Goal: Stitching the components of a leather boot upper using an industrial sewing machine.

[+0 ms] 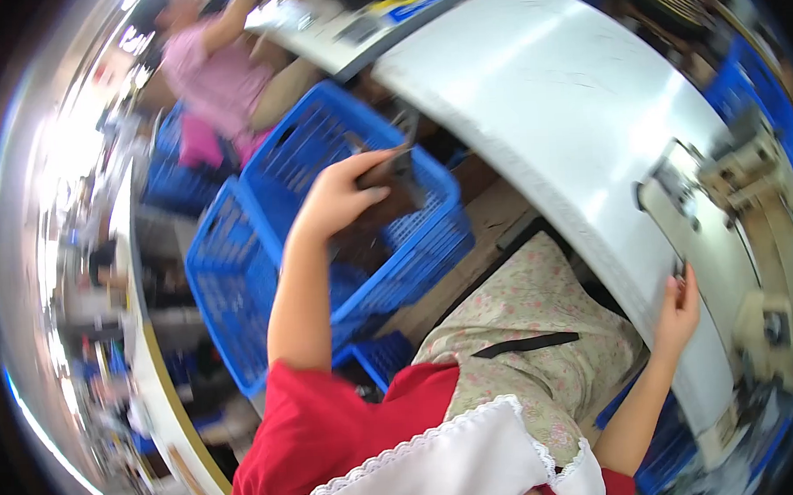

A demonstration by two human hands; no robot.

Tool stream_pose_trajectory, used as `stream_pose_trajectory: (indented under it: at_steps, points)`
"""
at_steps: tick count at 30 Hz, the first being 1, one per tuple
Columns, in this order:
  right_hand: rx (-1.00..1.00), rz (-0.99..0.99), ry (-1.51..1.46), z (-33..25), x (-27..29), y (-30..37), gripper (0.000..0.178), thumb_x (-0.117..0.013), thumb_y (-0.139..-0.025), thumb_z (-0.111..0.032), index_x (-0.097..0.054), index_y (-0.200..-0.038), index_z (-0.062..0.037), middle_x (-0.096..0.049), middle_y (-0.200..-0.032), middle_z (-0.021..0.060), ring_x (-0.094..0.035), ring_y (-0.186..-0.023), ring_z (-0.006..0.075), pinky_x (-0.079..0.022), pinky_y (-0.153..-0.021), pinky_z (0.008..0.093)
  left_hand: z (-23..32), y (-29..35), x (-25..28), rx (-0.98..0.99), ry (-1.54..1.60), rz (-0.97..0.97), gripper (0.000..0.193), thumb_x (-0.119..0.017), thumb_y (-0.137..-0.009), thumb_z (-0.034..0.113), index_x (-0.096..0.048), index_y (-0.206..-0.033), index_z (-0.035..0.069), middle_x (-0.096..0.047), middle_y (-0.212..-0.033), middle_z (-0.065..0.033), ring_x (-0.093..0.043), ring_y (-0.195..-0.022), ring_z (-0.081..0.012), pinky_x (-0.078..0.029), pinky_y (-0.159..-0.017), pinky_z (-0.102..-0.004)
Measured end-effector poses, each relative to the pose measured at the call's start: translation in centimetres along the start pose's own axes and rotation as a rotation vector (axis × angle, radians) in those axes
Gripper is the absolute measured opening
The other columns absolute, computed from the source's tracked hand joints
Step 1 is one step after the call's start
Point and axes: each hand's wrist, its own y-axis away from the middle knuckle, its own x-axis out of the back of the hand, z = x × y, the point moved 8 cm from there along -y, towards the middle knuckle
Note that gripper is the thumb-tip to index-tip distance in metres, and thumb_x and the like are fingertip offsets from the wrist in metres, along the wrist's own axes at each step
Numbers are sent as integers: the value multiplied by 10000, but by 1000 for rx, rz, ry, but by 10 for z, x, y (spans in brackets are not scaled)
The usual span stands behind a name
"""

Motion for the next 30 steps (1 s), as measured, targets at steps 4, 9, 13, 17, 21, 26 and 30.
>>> stream_pose_trajectory:
  at_steps: [4,9,13,17,21,26,30]
  points:
    - [137,11,-25,14,-20,-35,427,-631,-974,-241,-568,-1361,-74,-653,-1106,87,-582,-922,140,-472,-837,267,-57,38,-15,-81,-665,245,645,-710,-784,102,-507,-1395,62,-536,-1407,-153,-429,-1370,-313,-234,-1185,-471]
    - [159,-29,17,31,0,-45,451,-613,-987,-277,-553,-1363,-37,-652,-1114,92,-576,-911,139,-468,-770,268,-108,221,41,676,-248,309,221,-640,-880,182,-720,-937,-15,-696,-742,-133,-688,-676,-218,-533,-654,-375]
    - [186,26,91,9,7,-52,487,-626,-978,-302,-545,-1355,-5,-647,-1123,94,-572,-907,139,-452,-712,270,-198,440,24,1185,-184,306,248,-573,-889,202,-688,-818,-6,-646,-623,-134,-674,-549,-203,-527,-545,-348]
    - [200,5,62,25,6,-70,532,-645,-963,-320,-527,-1357,18,-638,-1150,111,-593,-994,161,-476,-819,276,-307,542,-121,1360,-249,12,319,-629,-803,260,-734,-987,23,-720,-968,-200,-688,-883,-378,-536,-806,-467]
    - [227,-12,88,48,4,-83,535,-646,-960,-317,-520,-1358,18,-634,-1192,114,-593,-1061,184,-470,-873,275,-372,559,-228,1481,846,802,489,-685,-860,324,-586,-1295,125,-605,-1234,-123,-542,-1166,-316,-470,-926,-456]
    - [121,-29,96,43,-2,-81,550,-659,-945,-333,-522,-1362,-3,-644,-1144,78,-591,-974,142,-457,-770,249,-433,549,-248,1223,1421,1421,333,-574,-945,235,-603,-1198,21,-652,-1193,-159,-640,-1083,-343,-508,-977,-491]
    - [94,25,64,64,16,-99,546,-669,-937,-326,-524,-1364,-17,-643,-1073,40,-561,-843,98,-427,-669,240,-438,554,-250,1474,1240,1476,291,-569,-931,209,-617,-1119,-8,-645,-1151,-163,-640,-1029,-339,-525,-929,-476]
